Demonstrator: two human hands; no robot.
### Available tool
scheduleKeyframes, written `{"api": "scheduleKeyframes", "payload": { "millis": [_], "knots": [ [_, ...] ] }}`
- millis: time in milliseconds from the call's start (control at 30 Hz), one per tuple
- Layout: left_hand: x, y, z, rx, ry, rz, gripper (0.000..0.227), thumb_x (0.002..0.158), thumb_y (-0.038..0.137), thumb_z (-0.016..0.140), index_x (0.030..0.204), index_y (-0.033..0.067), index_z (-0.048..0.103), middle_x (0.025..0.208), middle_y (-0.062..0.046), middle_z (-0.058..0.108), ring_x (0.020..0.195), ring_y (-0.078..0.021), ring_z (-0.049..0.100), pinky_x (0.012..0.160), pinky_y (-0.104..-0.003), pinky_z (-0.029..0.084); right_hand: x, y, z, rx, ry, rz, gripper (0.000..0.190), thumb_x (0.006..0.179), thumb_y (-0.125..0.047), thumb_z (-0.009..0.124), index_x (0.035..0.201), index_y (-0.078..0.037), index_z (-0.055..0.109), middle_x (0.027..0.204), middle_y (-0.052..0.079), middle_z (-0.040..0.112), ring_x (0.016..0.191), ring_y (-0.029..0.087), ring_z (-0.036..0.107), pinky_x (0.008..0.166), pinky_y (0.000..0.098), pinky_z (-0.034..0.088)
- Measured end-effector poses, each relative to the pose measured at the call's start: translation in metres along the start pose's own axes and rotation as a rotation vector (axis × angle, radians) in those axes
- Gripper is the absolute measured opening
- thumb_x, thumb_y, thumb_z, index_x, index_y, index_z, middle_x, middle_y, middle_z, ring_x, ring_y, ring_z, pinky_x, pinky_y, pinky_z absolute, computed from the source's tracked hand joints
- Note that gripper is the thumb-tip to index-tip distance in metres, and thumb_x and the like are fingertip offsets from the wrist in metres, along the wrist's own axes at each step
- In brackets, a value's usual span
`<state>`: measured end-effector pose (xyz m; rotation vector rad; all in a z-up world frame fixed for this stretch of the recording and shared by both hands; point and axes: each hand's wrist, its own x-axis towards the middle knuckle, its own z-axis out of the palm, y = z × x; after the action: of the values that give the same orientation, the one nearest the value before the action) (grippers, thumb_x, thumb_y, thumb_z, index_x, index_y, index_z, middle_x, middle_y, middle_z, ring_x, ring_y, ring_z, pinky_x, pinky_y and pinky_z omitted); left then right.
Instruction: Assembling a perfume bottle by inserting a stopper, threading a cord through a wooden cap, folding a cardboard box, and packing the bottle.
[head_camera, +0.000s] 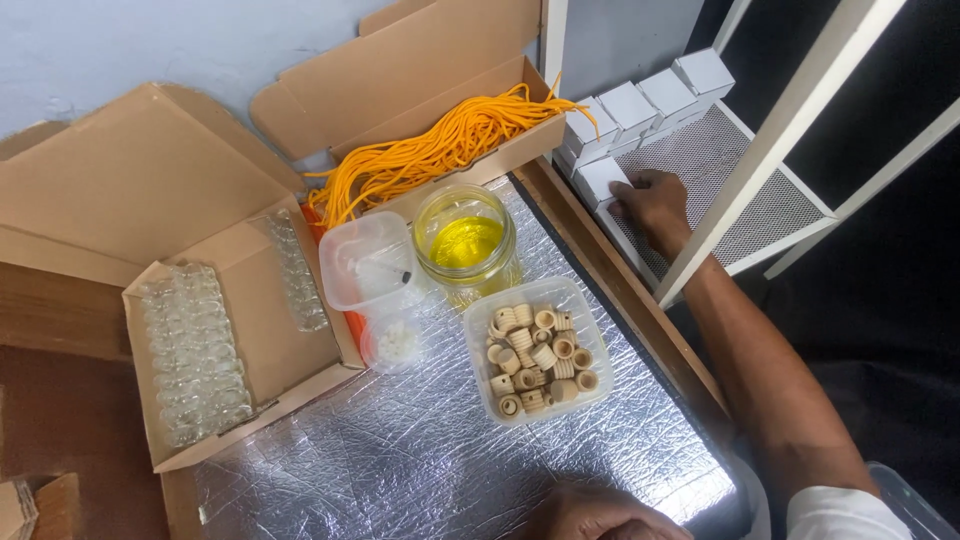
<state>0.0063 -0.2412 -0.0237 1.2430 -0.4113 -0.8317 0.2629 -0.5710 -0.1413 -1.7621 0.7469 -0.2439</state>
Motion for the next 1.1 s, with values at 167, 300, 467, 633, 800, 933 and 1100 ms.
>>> {"api": "scheduleKeyframes", "payload": {
  "millis": [167,300,467,633,800,933,1100],
  "knots": [
    [0.004,0.018,-0.002,0.210,-0.112,0.105,0.026,0.105,0.021,0.060,0.122,0.0037,0.071,0.092,-0.005,0.067,0.084,-0.0144,0.068,0.068,-0.024,0.049,-0.021,-0.028,-0.008,-0.071,-0.051,0.017,0.038,0.095,-0.023,0.074,0.124,-0.003,0.064,0.114,0.015,0.071,0.077,0.020,0.072,0.068,0.0298,0.062],
    [0.010,0.007,0.019,0.836,0.117,0.683,0.016,0.097,0.005,0.077,0.111,-0.0009,0.073,0.096,-0.015,0.075,0.080,-0.0241,0.075,0.069,-0.031,0.064,-0.003,-0.018,-0.005,-0.559,-0.094,-0.075,0.090,0.077,-0.056,0.082,0.150,-0.013,0.052,0.140,0.021,0.046,0.125,0.040,0.047,0.099,0.0494,0.049],
    [0.006,0.057,0.014,1.200,-0.006,0.594,0.030,0.091,0.014,0.081,0.111,-0.0007,0.064,0.103,-0.017,0.067,0.096,-0.0335,0.068,0.082,-0.047,0.059,0.015,0.005,0.000,-0.612,-0.081,-0.265,0.071,0.081,-0.043,0.084,0.139,-0.008,0.062,0.129,0.021,0.061,0.120,0.038,0.052,0.093,0.0481,0.049],
    [0.022,0.137,0.007,1.437,0.049,0.518,0.039,0.080,0.019,0.089,0.112,0.0040,0.072,0.083,-0.012,0.074,0.069,-0.0260,0.071,0.051,-0.039,0.056,0.010,0.001,-0.005,-0.619,-0.082,-0.209,0.075,0.084,-0.043,0.083,0.144,-0.006,0.057,0.131,0.024,0.058,0.121,0.040,0.053,0.093,0.0486,0.051],
    [0.035,0.200,-0.009,1.540,0.295,0.280,0.033,0.096,0.040,0.067,0.117,0.0152,0.073,0.086,-0.011,0.078,0.069,-0.0296,0.073,0.046,-0.050,0.054,-0.004,-0.016,-0.024,-0.693,0.210,-0.630,0.031,0.102,-0.024,0.073,0.121,0.000,0.074,0.099,0.017,0.071,0.078,0.031,0.070,0.057,0.0388,0.057],
    [0.048,0.199,-0.026,1.519,0.385,0.167,0.027,0.095,0.045,0.065,0.109,0.0259,0.078,0.081,-0.009,0.079,0.070,-0.0340,0.073,0.051,-0.058,0.051,-0.018,-0.031,-0.026,-0.572,0.037,-0.623,0.036,0.097,-0.023,0.075,0.123,0.000,0.072,0.122,0.025,0.070,0.104,0.037,0.071,0.082,0.0417,0.061],
    [0.050,0.212,-0.036,1.499,0.392,-0.006,0.027,0.095,0.048,0.065,0.109,0.0273,0.076,0.083,-0.003,0.082,0.079,-0.0343,0.075,0.058,-0.059,0.051,-0.017,-0.024,-0.016,-0.591,0.105,-0.812,0.028,0.102,-0.029,0.072,0.106,-0.001,0.076,0.101,0.020,0.075,0.076,0.031,0.072,0.056,0.0388,0.057]
  ]
}}
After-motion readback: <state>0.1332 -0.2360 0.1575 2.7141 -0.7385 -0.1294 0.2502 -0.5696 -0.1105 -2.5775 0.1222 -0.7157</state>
